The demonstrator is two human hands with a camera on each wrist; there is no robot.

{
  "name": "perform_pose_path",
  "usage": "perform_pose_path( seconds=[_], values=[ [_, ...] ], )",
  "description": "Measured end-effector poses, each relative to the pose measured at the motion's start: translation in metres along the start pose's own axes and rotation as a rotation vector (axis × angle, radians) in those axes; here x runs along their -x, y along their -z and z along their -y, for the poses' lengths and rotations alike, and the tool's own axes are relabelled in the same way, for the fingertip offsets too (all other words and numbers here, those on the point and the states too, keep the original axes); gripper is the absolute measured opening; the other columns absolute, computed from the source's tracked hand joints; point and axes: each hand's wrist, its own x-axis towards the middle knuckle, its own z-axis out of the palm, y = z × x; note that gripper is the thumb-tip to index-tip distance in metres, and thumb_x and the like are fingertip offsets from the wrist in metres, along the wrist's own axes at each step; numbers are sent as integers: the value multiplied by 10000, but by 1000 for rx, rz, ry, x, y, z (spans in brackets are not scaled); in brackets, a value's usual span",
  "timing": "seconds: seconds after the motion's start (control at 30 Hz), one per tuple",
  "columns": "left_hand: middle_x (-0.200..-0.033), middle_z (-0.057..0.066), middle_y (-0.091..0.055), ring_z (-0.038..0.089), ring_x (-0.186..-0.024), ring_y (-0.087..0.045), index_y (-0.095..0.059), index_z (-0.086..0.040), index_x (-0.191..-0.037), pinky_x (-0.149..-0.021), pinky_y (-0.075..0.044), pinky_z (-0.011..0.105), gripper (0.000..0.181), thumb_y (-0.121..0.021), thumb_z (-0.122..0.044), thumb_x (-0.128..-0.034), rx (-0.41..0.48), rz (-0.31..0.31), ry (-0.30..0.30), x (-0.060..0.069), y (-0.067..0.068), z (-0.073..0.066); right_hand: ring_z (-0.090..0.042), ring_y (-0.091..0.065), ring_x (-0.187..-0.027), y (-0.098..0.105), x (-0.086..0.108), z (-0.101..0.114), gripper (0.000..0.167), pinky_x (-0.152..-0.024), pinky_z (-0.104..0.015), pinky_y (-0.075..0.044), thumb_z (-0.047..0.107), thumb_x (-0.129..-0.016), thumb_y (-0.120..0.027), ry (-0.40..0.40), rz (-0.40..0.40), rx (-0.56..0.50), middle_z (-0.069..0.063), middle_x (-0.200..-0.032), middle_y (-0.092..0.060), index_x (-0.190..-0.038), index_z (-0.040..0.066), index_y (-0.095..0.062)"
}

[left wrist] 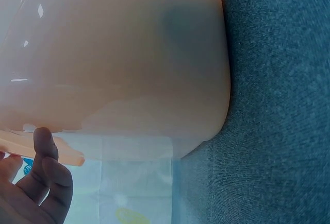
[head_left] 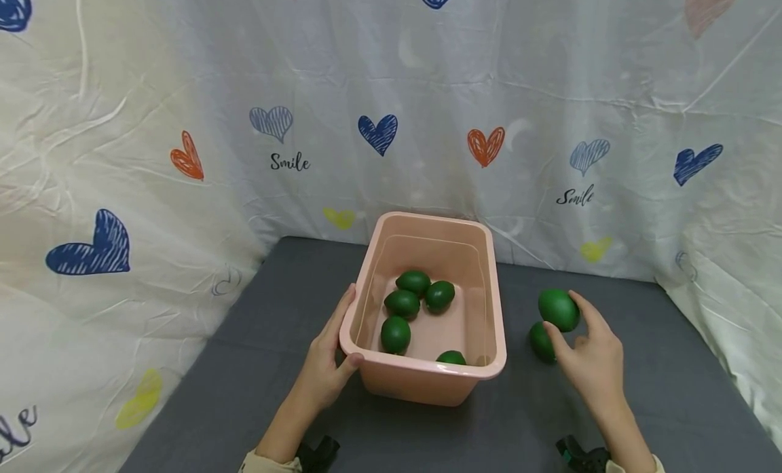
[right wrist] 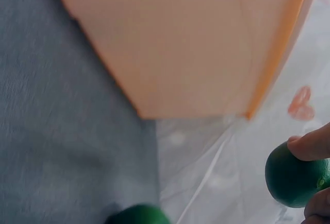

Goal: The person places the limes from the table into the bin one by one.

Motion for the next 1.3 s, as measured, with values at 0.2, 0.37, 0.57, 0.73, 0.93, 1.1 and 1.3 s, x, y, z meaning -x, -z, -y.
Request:
perform_pose_path(
  seconds=[0.2, 0.37, 0.57, 0.73, 0.93, 1.1, 1.3],
  values=[
    [-1766, 31, -238, 238, -1600, -285, -198, -189, -1718, -1193, -325, 251, 964, -448, -780, -998, 1, -9, -27, -2, 2, 1, 34, -295, -336, 0, 3, 24, 676, -373, -204, -303, 59, -848, -898, 53, 14, -51, -240, -1317, -670, -1458, 29, -607],
    [-1765, 45, -239, 237, -1598, -286, -195, -178, -1718, -1193, -331, 255, 977, -429, -791, -994, -11, -10, -40, -2, 3, 1, 46, -305, -351, 4, 5, 43, 699, -380, -200, -306, 56, -837, -909, 74, 7, -99, -180, -1306, -677, -1471, 90, -616],
    [-1764, 38, -240, 257, -1591, -304, -193, -182, -1719, -1179, -407, 388, 976, -420, -795, -994, -24, -7, -30, -2, 2, 0, 56, -280, -357, 3, 4, 62, 703, -370, -197, -274, 91, -841, -916, 67, 17, -175, -47, -853, -610, -1477, 176, -629],
    [-1760, 29, -252, 238, -1589, -309, -199, -189, -1718, -1196, -351, 285, 951, -437, -773, -1007, -19, -3, -14, 2, 0, 0, 28, -267, -341, -4, 6, 73, 692, -355, -212, -264, 120, -859, -910, 17, 64, -232, 63, -540, -375, -1483, 213, -623],
    [-1762, 29, -245, 255, -1587, -312, -198, -190, -1719, -1194, -346, 279, 942, -449, -760, -1012, -12, -2, -11, 3, 0, 0, 6, -285, -330, -15, 2, 81, 646, -348, -224, -265, 159, -889, -892, -47, 142, -373, 40, -498, -385, -1477, 187, -627],
    [-1762, 23, -248, 261, -1582, -323, -200, -198, -1719, -1184, -372, 320, 946, -446, -769, -1007, -22, -6, -11, 1, 2, -1, -41, -337, -342, -20, -2, 85, 630, -362, -241, -308, 175, -932, -853, -107, 246, -519, -113, -1157, -690, -1503, 128, -592],
    [-1763, 28, -243, 270, -1584, -317, -196, -191, -1719, -1178, -410, 413, 951, -433, -775, -1006, -18, -3, -16, 0, 2, -1, -116, -470, -382, -24, -8, 87, 647, -416, -250, -408, 177, -958, -826, -212, 354, -646, -155, -1504, -578, -1533, 83, -544]
  ],
)
